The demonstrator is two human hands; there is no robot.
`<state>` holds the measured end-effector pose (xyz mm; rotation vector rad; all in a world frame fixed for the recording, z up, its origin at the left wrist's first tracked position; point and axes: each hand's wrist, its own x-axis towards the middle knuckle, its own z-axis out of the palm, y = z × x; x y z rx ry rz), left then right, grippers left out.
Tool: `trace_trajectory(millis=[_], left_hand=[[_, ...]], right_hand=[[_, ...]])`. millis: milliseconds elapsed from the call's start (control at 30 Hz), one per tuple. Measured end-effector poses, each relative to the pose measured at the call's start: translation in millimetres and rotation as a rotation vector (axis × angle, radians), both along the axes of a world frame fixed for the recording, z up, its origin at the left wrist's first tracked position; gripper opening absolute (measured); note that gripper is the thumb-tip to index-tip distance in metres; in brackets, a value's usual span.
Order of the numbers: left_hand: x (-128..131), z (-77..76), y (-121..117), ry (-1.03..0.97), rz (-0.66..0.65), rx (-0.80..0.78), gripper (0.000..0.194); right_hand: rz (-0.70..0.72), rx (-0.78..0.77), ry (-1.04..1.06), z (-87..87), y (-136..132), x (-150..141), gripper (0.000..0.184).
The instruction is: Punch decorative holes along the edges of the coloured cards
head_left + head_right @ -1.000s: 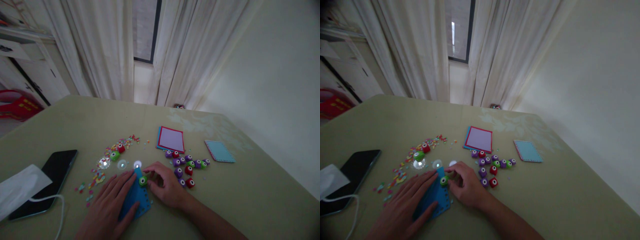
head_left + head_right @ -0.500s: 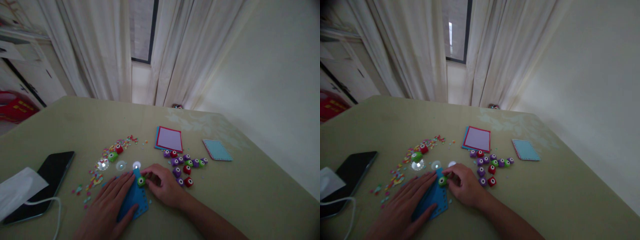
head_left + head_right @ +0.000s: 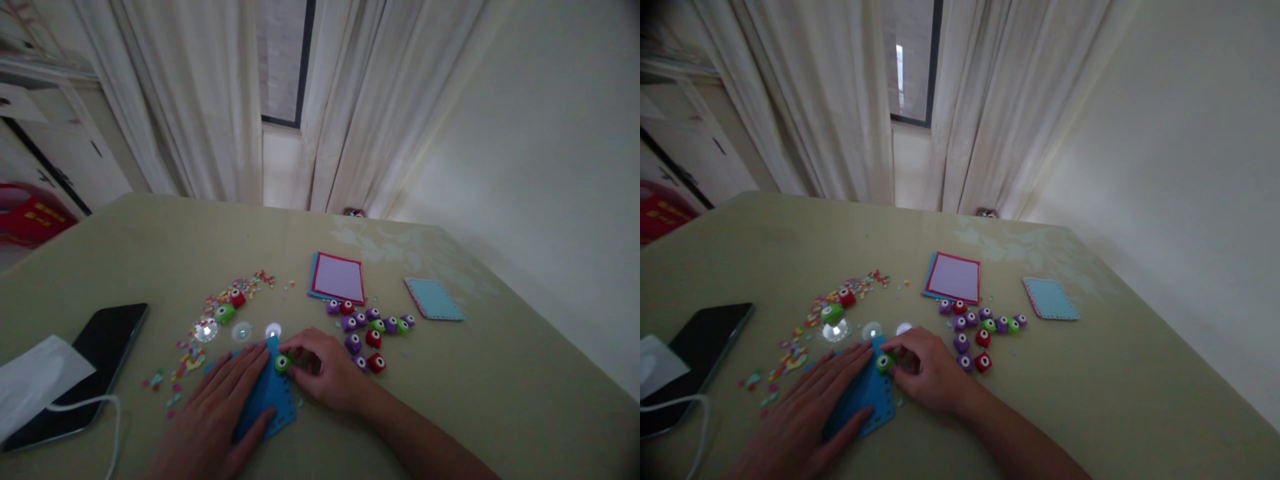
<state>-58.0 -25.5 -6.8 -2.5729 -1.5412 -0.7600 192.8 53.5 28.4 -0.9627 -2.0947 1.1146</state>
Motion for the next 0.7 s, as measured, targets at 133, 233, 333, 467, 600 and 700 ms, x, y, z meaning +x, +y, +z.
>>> trace_trajectory(millis=[133,233,333,467,600,700], left_hand=[[0.8,-1.0,0.8,0.005,-0.005,0.003,0.074],[2.7,2.4,1.3,-0.007,-0.009,0.015,0.074],[3.8,8.8,1.2,-0.015,-0.02,0.029,0.072],[2.8,15.3,0.3,0.011,-0.057,0.04,0.067],[1.9,11.6,0.0,0.015,-0.016,0.04,0.066],[1.9,4.6,-0.1,0.025,0.021,0.017,0.067]], right_hand=[[-0.002,-0.003,-0.004,0.7,0.3,0.2,0.034],[0.006,-0.011,0.008,1.9,0.3,0.5,0.04],[-0.014,0.007,0.041,2.7,-1.2,0.3,0.047],[-0.054,0.085,0.074,1.9,-5.3,-1.0,0.046],[-0.043,0.104,0.03,1.3,-7.7,-2.8,0.046],[-0.047,0.072,0.0,1.0,-7.3,-3.5,0.045]])
